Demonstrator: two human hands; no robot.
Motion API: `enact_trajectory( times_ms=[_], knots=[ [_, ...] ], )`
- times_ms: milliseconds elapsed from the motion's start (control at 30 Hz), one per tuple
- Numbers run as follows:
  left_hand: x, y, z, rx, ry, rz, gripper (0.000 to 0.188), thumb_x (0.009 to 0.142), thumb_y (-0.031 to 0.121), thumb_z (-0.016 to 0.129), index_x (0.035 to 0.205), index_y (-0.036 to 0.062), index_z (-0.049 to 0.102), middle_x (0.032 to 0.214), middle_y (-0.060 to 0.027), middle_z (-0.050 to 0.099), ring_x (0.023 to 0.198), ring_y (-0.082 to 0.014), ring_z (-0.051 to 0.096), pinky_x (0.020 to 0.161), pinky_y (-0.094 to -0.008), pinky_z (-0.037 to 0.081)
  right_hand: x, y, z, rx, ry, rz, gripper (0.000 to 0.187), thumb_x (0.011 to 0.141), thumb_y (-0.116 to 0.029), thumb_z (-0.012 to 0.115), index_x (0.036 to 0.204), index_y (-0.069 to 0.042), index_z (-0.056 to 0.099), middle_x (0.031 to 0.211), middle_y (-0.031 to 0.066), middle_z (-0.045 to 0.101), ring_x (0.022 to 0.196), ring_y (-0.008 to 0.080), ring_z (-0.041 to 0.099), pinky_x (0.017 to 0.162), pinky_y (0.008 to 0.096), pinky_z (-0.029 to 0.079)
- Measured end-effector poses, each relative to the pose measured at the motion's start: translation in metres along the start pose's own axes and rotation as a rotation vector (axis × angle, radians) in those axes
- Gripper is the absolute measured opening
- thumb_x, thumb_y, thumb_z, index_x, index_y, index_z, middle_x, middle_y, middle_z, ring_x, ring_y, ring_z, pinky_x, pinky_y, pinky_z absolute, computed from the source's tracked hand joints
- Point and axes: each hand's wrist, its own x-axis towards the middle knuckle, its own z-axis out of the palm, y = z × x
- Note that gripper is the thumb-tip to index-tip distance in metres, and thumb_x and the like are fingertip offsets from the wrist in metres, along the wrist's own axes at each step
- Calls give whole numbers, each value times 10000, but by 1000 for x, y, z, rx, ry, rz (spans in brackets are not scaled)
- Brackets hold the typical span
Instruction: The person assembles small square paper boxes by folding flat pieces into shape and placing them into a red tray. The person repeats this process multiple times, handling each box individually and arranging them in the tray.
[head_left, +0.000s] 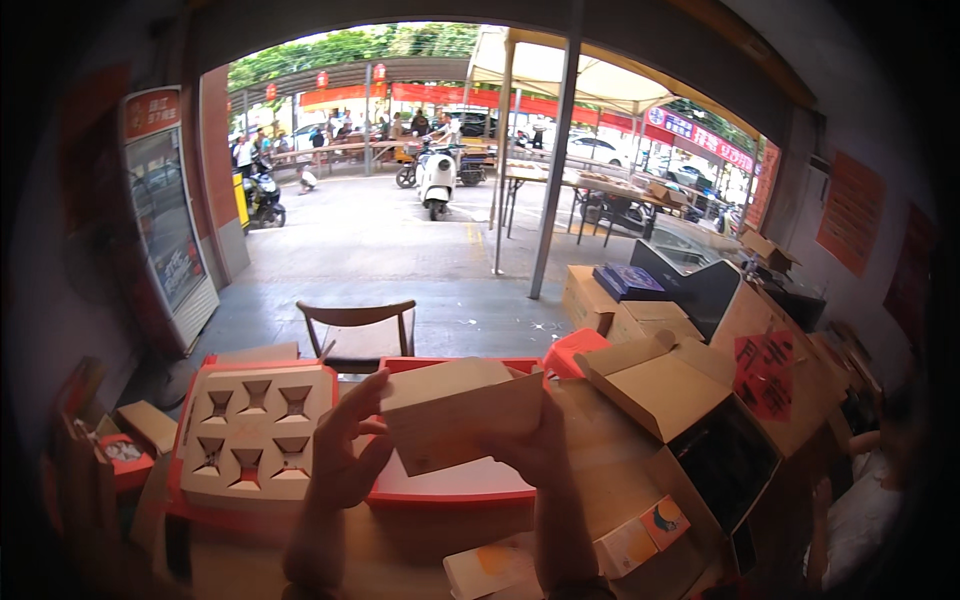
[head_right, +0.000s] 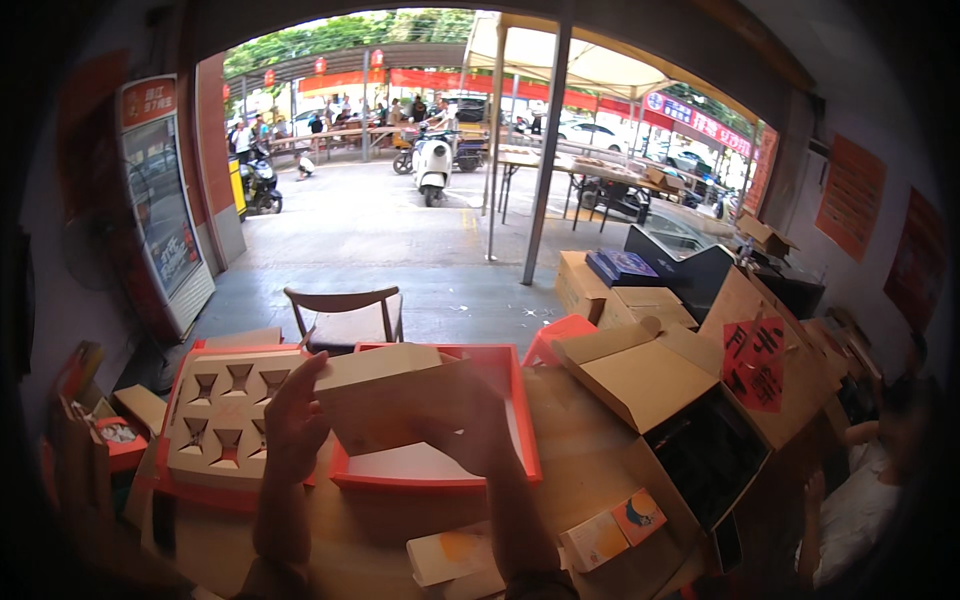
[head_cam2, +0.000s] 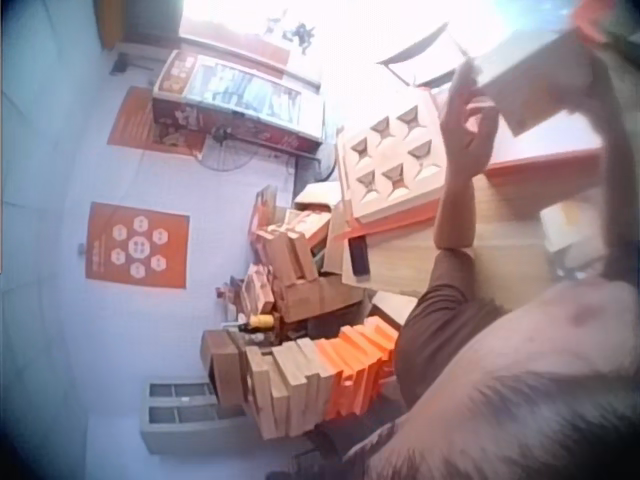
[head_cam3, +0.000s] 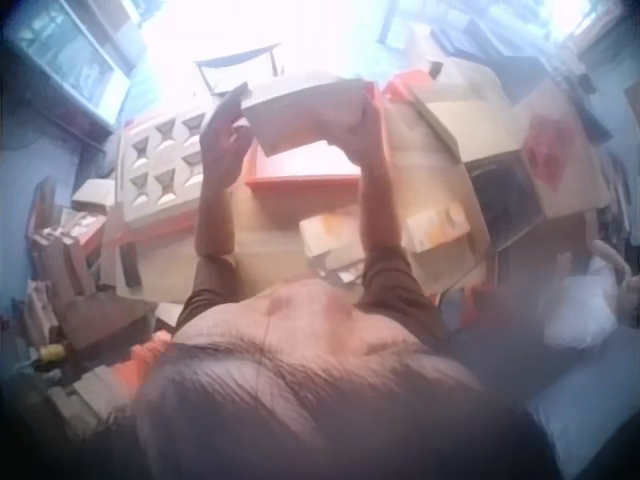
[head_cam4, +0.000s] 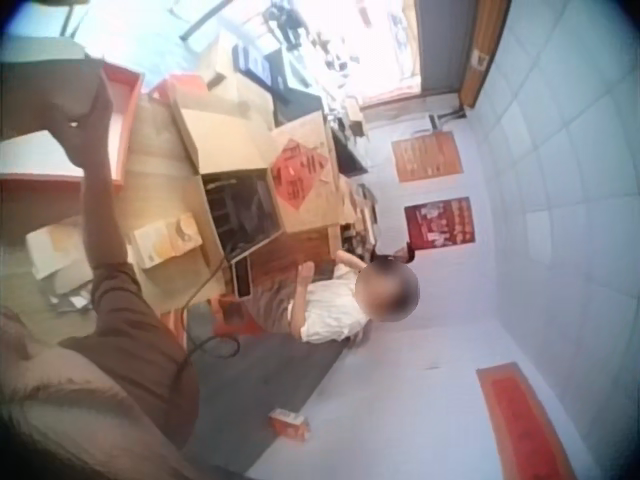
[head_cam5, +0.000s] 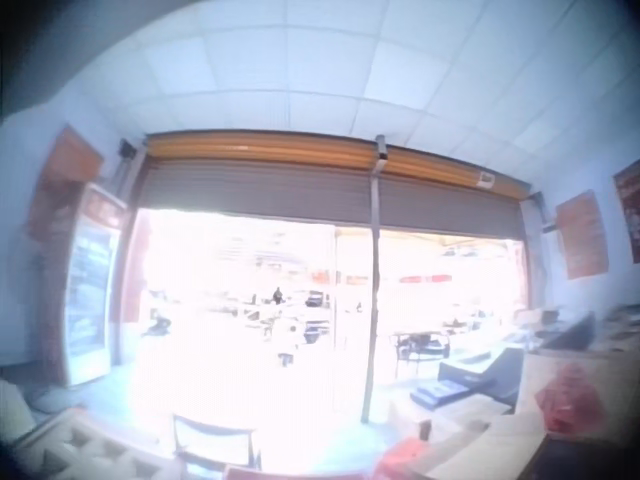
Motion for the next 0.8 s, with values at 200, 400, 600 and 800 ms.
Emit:
enact_trajectory(
  times_ms=[200,400,600,800],
  knots=[
    [3,8,-3,51,-11,16,647,807,29,725,1415,38,503,1247,-132,638,1037,-199,666,757,-303,582,0,10,0,-127,16,-57,534,727,-72,849,1178,36,584,916,79,669,688,101,638,506,242,515],
    [9,24,-15,166,-119,26,626,802,39,742,1388,33,520,1198,-154,654,1020,-230,680,767,-320,584,1,-14,3,34,4,62,552,740,-41,806,1238,30,580,1021,74,672,879,121,636,721,275,527],
    [5,17,-1,316,-55,69,504,877,22,596,1360,9,452,1179,-175,621,1044,-283,657,891,-376,526,5,-10,8,-76,-21,12,566,747,-15,781,1277,9,583,1082,72,671,960,125,636,802,289,534],
    [6,8,5,431,20,173,415,848,-28,454,1263,-20,447,1000,-214,627,861,-343,643,777,-409,506,5,9,9,-62,30,-31,596,741,-94,832,1265,33,577,980,64,677,785,98,634,655,252,530]
  ],
)
